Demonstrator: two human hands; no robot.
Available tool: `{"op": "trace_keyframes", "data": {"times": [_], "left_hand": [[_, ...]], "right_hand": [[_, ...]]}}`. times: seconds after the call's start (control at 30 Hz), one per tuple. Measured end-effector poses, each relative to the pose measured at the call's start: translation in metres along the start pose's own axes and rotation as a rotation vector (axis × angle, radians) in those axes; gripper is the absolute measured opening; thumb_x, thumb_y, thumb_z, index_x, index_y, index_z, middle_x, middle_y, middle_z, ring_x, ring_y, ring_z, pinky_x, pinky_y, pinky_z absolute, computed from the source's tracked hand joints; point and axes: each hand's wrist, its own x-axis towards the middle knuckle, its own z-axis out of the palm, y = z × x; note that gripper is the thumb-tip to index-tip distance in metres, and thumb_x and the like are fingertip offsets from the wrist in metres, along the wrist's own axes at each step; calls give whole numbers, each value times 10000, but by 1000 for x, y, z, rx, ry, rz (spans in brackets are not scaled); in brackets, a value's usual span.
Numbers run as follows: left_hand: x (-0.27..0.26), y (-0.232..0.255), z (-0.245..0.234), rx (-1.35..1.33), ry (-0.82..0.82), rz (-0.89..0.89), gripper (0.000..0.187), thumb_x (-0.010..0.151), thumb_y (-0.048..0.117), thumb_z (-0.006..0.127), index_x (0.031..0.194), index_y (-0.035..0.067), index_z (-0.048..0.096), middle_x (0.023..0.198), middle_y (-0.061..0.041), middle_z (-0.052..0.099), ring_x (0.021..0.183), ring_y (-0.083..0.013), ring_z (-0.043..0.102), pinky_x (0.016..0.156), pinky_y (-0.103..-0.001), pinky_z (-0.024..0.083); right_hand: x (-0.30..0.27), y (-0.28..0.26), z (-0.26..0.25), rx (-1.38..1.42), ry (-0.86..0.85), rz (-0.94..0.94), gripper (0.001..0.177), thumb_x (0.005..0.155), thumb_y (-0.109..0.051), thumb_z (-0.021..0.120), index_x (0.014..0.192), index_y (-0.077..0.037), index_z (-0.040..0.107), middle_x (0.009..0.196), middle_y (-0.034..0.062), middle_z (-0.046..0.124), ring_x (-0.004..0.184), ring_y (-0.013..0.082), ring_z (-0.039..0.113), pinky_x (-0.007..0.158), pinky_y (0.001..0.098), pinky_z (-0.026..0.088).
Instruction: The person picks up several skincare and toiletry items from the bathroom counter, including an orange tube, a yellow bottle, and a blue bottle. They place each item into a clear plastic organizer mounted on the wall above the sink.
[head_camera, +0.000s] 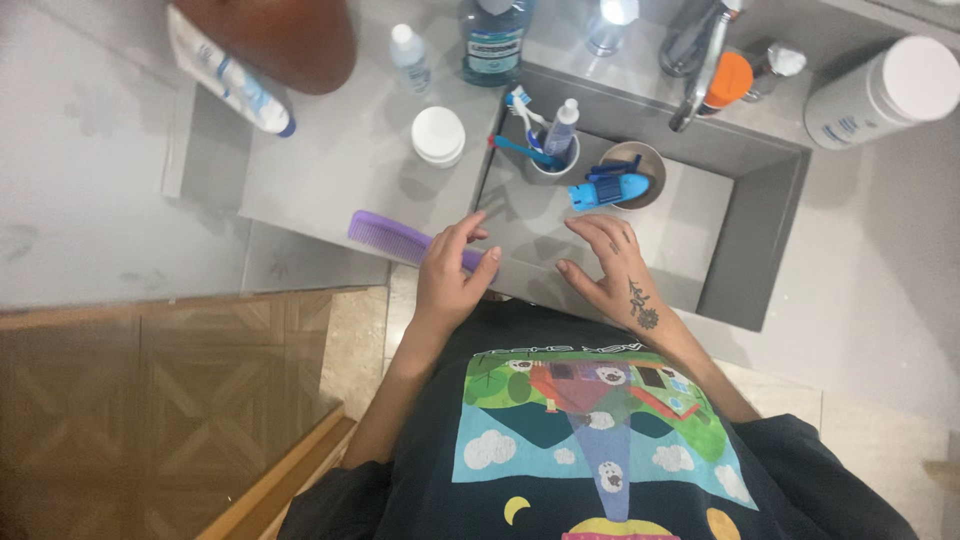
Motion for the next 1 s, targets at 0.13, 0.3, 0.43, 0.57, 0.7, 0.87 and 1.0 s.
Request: {"op": "trace_keyframes", "data": {"times": [0.13,0.3,0.43,0.57,0.7,0.87,1.0], "left_hand": [[-9,1,-4,-17,62,-34,471,960,230,706,1369,28,589,1147,-133,694,1097,-302,653,976,-407,502],[-16,0,-6,3,113,-74,468,946,215,722,1357,29,598,1141,-133,699,1087,-295,666,962,-404,514],[-15,-3,-7,15,131,-60,468,948,212,723,1358,25,595,1155,-139,695,1094,-303,665,966,-412,511],[-9,-4,-12,34,135,-31,456,957,213,715,1356,28,594,1146,-133,696,1088,-309,657,968,-411,507],[3,-6,-12,53,130,-6,444,958,205,714,1348,30,598,1144,-133,694,1088,-312,650,968,-414,503],[16,-9,-7,37,106,39,450,953,204,719,1349,29,596,1143,-131,696,1083,-307,657,969,-421,503],[24,-8,3,17,63,33,447,950,209,724,1349,47,604,1138,-124,699,1076,-304,662,958,-417,517]], "right_hand": [[7,0,4,32,2,-45,557,907,-191,781,1397,-45,560,1360,158,575,1306,361,519,1119,477,430],[11,3,9,43,-32,-66,554,901,-194,782,1388,-49,560,1354,165,574,1296,360,525,1109,474,434],[13,5,10,48,-45,-92,553,910,-196,781,1391,-39,558,1361,169,573,1294,363,523,1106,476,430],[13,2,7,47,-48,-70,546,911,-204,779,1385,-38,565,1361,172,572,1294,367,521,1104,475,429],[12,-1,1,33,-46,-39,540,908,-202,778,1379,-37,571,1357,174,574,1298,368,519,1113,479,423],[6,0,-3,17,-15,-16,536,908,-194,778,1379,-42,576,1360,161,580,1306,361,519,1121,471,427],[-2,5,-5,-13,12,30,543,899,-195,784,1379,-44,579,1357,156,582,1296,356,521,1108,464,434]]}}
